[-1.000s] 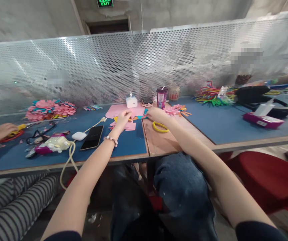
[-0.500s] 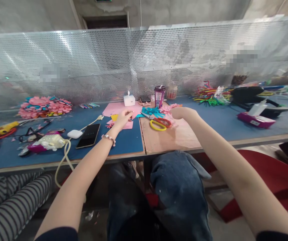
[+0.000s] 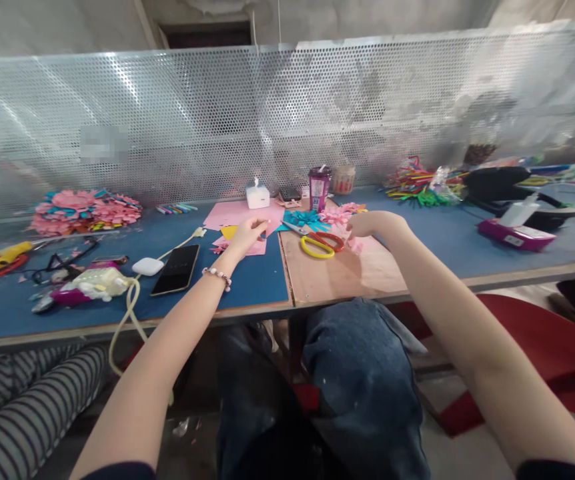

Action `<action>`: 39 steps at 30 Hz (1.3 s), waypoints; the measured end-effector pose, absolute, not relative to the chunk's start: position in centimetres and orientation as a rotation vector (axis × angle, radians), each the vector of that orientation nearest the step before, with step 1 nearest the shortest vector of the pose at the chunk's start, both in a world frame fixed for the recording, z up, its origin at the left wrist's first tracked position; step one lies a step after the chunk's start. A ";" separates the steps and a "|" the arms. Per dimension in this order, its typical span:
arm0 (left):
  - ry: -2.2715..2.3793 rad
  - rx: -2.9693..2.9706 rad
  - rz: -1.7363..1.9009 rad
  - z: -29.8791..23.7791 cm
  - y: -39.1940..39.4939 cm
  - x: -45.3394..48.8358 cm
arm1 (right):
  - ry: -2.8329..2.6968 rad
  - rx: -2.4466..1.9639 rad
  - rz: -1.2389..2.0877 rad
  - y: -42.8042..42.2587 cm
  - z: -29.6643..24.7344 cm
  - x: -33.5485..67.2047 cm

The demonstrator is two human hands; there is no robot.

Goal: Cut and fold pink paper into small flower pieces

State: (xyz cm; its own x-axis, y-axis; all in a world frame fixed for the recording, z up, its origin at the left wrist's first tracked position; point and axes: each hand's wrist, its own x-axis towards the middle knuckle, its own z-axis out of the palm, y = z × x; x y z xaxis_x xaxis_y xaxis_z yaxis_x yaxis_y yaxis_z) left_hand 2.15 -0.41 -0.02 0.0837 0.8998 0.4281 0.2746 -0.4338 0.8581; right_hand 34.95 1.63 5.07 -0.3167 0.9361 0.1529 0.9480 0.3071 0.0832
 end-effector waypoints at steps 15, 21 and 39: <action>1.239 1.835 1.451 0.0 -0.3 2.0 | -2.307 -0.893 0.772 1.9 4.0 21.5; 1.312 1.779 1.457 -0.4 0.2 1.6 | -2.178 -1.010 0.651 0.6 4.2 19.5; 1.099 1.590 1.192 0.5 -1.6 3.1 | -2.024 -1.014 0.590 -5.2 5.9 20.1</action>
